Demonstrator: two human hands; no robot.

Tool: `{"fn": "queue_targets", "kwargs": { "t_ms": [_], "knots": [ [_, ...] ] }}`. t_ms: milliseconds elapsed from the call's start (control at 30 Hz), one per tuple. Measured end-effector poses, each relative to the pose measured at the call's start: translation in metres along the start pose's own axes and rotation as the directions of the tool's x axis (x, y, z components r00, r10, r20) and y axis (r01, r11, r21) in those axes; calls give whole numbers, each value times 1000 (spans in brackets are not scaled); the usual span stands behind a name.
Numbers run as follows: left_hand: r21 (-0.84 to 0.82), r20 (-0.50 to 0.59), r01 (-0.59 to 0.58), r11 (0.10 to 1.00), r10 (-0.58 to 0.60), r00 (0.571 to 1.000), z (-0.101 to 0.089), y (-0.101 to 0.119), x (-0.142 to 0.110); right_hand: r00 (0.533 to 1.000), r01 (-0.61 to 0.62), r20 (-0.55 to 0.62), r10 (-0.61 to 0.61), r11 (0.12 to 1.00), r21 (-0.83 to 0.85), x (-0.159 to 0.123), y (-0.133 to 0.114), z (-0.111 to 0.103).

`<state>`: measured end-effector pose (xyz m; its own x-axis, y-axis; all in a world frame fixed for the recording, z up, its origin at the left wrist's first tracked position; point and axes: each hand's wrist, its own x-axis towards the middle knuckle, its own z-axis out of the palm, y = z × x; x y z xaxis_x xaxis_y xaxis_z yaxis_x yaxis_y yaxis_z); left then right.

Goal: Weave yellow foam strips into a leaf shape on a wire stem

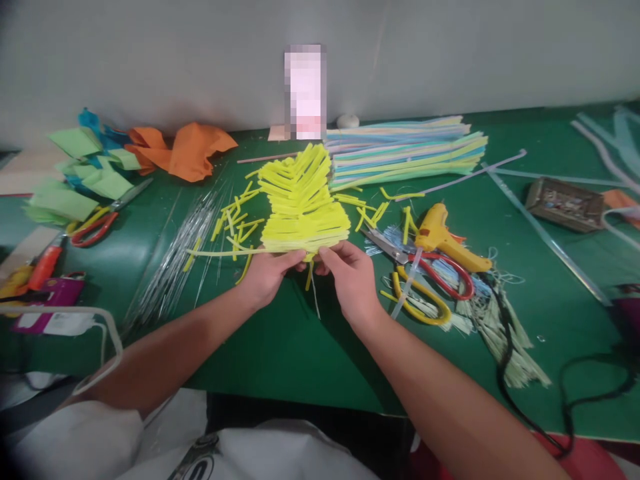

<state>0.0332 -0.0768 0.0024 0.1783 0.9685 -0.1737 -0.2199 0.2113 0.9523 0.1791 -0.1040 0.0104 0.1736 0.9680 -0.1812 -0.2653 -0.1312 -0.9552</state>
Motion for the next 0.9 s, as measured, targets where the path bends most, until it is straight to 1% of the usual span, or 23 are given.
{"fn": "queue_targets", "kwargs": {
  "t_ms": [133,300,367,433,467,533,633,700,767,900],
  "knots": [
    [-95,54,69,993,-64,996,1,2,0,1000,13,1,-13,1000,-11,0,1,0],
    [-142,127,109,984,-91,988,1,6,0,1000,25,12,-25,1000,3,1,2,-1],
    [-147,142,116,982,-96,985,2,7,0,999,32,-3,-32,999,-37,0,2,-2],
    [-135,118,109,985,-93,989,2,7,0,996,56,-63,-65,990,-133,-2,1,-3],
    [-124,97,99,987,-87,991,2,6,-1,990,82,-99,-103,978,-193,-4,0,-3],
    [-98,67,78,992,-71,995,2,4,-1,966,163,-144,-215,937,-308,-8,-3,-3],
    [-96,43,72,993,-68,997,2,2,-1,912,316,-108,-396,845,-431,-14,-6,-3],
    [-103,17,71,992,-70,997,3,2,-1,879,386,-65,-472,786,-483,-16,-7,-3],
    [-109,7,65,992,-64,998,3,2,-1,862,419,-26,-506,740,-526,-16,-6,-2],
    [-127,25,62,990,-59,998,3,2,0,870,405,12,-493,700,-589,-13,-5,-2]
  ]
}}
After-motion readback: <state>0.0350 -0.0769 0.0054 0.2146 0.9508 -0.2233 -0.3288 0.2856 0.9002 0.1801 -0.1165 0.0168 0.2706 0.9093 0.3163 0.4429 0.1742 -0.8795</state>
